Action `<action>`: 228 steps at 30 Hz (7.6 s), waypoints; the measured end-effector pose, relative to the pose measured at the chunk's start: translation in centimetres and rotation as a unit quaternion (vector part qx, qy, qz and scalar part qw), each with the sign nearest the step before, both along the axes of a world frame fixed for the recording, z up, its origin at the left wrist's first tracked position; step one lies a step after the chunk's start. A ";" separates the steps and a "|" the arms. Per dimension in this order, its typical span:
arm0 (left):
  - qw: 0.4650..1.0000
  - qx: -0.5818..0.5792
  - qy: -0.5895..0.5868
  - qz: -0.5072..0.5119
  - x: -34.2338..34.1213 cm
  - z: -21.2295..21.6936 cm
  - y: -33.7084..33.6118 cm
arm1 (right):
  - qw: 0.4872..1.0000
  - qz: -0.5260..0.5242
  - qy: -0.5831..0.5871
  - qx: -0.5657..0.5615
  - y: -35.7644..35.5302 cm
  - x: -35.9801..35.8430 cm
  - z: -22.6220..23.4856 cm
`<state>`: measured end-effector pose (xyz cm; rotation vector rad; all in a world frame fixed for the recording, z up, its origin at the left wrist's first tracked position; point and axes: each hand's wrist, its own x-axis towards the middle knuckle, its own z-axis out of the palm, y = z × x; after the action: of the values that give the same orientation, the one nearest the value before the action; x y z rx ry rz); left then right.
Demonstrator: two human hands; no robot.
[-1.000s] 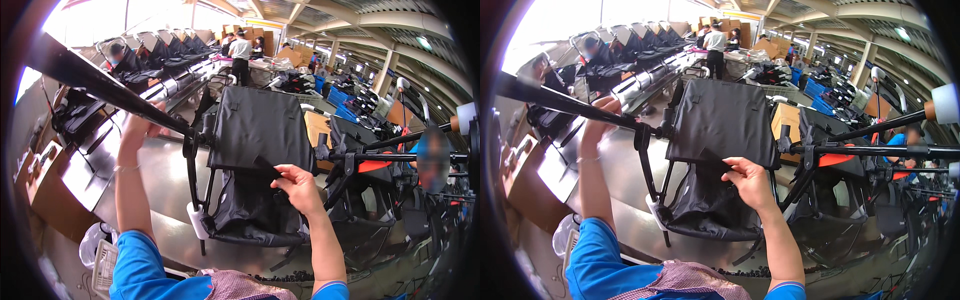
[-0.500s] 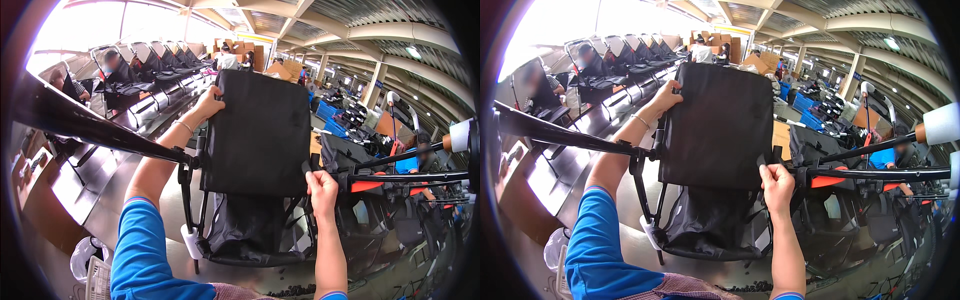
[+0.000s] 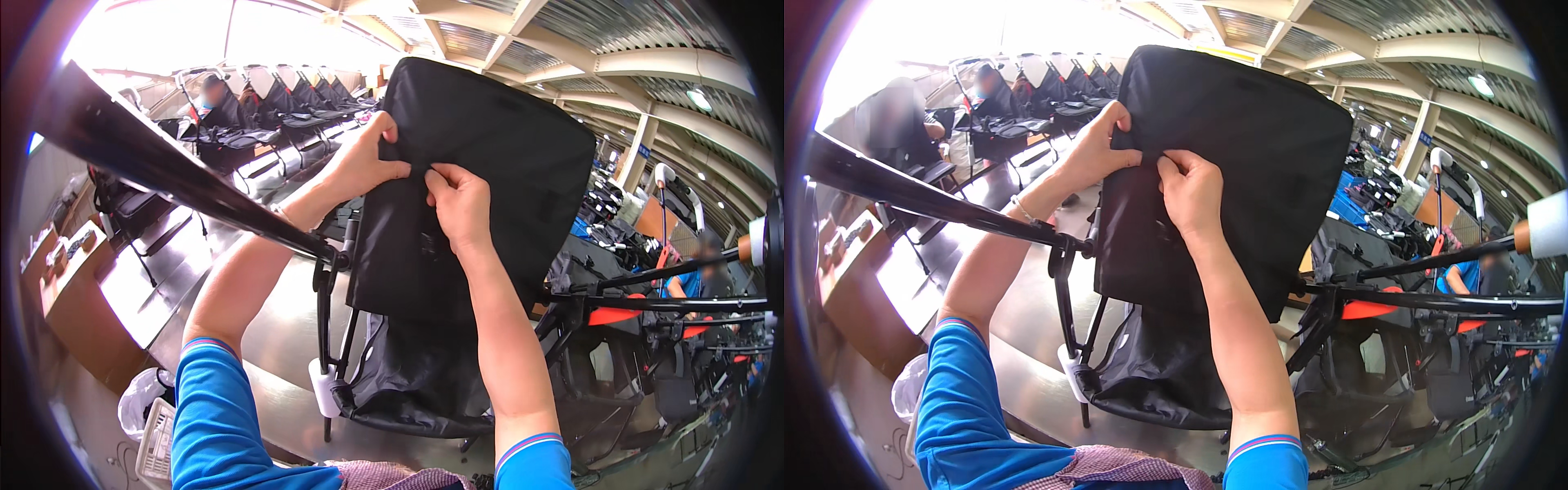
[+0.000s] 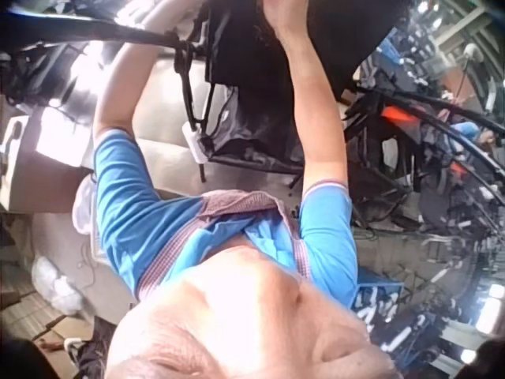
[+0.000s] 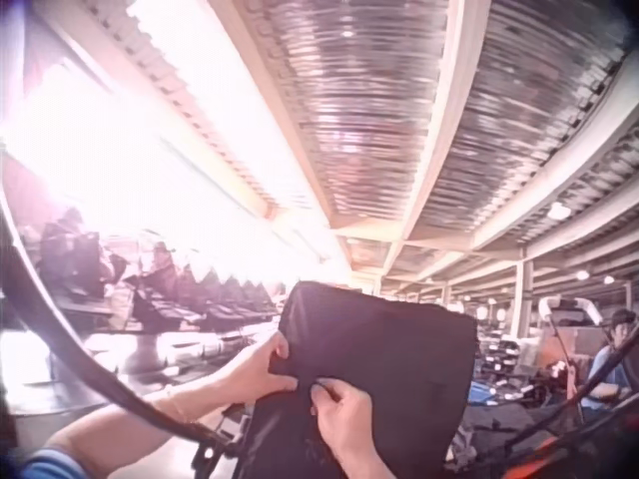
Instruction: The person assembles a baby stroller by attaching a black fabric seat to a metal frame using a cordless drill and screws. They repeatedly position the seat, drive screws into the frame, and adjust the fabric to secure it in place.
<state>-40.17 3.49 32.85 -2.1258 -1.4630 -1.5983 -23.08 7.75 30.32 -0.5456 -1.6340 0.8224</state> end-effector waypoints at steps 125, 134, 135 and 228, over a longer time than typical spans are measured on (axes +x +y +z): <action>0.860 -0.170 -0.471 0.096 10.2 -28.5 -12.4 | 0.946 -0.123 -0.065 -0.293 -2.5 33.4 -35.1; 0.899 0.173 -0.273 0.295 12.8 -22.5 -21.2 | 0.974 -0.005 -0.133 -0.183 -8.8 13.4 -29.5; 0.925 0.183 -0.222 0.248 15.6 -22.0 -20.7 | 0.976 -0.016 -0.116 -0.183 -9.1 13.5 -30.3; 0.661 -0.285 -0.451 -0.527 41.1 -16.2 -2.9 | 0.684 -0.116 -0.708 -0.132 -10.2 63.5 -43.4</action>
<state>0.92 0.64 16.64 -3.0060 -0.7549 -3.3716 40.43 -2.45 -13.10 -1.8869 -2.7126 0.3353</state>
